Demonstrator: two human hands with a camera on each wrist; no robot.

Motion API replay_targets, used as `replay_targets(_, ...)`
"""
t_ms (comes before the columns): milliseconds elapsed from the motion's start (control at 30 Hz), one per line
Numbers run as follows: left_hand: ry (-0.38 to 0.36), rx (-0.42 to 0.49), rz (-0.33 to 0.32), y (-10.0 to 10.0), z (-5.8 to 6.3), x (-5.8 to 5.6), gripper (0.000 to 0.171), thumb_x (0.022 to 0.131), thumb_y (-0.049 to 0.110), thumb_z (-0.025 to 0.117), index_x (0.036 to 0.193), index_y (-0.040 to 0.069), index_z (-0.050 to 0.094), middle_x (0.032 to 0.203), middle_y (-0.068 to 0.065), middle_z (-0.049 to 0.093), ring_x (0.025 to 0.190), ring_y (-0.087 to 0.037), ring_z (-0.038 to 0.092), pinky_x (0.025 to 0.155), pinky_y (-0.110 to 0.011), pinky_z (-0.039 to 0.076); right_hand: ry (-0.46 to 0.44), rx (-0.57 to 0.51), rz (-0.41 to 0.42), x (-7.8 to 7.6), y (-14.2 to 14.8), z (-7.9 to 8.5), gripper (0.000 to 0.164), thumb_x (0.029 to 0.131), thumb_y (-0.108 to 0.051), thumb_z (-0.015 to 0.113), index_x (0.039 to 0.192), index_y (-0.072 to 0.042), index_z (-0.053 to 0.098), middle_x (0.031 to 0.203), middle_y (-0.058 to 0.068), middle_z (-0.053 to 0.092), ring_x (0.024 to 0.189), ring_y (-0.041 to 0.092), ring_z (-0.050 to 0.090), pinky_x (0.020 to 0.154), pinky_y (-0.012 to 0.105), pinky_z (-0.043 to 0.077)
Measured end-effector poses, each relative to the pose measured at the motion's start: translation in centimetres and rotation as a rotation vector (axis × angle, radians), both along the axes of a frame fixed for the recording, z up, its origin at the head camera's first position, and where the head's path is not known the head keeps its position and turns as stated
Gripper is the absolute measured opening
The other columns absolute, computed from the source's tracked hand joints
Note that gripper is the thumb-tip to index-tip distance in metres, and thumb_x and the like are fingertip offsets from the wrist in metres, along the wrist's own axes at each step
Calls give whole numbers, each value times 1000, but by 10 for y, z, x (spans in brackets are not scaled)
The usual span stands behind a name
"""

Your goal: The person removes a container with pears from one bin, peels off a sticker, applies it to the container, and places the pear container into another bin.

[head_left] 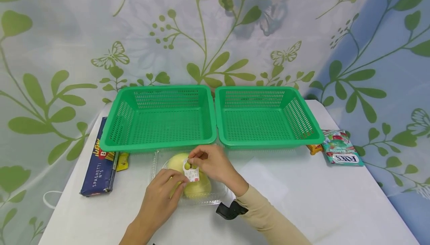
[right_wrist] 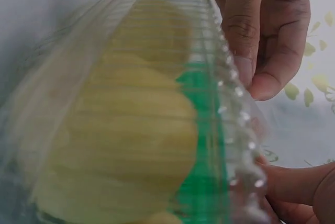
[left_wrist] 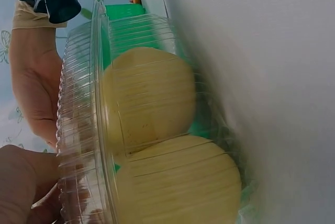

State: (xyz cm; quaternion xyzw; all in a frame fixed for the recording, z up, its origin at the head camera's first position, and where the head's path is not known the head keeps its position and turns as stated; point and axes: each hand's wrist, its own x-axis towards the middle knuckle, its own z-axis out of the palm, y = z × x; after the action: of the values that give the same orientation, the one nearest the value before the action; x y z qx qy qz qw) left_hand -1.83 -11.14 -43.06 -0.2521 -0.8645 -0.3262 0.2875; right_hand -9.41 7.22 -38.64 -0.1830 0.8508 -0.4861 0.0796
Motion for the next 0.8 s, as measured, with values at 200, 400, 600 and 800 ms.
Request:
replay_targets(200, 50, -63, 40, 1, 0, -2, 23, 73, 0, 84, 87, 15, 75, 91, 8, 69, 87, -8, 61, 78, -17, 49, 30, 61, -28, -1, -4, -2, 5, 91, -15, 75, 90, -11, 77, 83, 1, 73, 71, 5, 61, 63, 18, 51)
replay_targets(400, 58, -114, 21, 1, 0, -8, 22, 74, -2, 81, 86, 14, 74, 88, 7, 69, 85, -9, 58, 78, -18, 47, 62, 77, -25, -3, -5, -5, 5, 92, -14, 73, 91, -10, 77, 82, 2, 74, 65, 3, 57, 57, 17, 48)
replay_targets(600, 35, -113, 35, 2, -1, -9, 17, 75, 2, 82, 82, 15, 74, 86, 6, 70, 84, -9, 58, 76, -18, 47, 170, 122, -37, -3, -6, -10, 5, 90, -13, 75, 87, -11, 79, 80, -1, 76, 67, 4, 60, 59, 16, 48)
replay_targets(800, 15, -134, 70, 3, 1, -9, 20, 70, 3, 86, 79, 17, 74, 85, 6, 67, 85, -11, 59, 73, -22, 51, 224, 165, -49, -2, -10, -13, 5, 90, -14, 76, 86, -13, 79, 80, -2, 76, 67, 6, 61, 58, 16, 47)
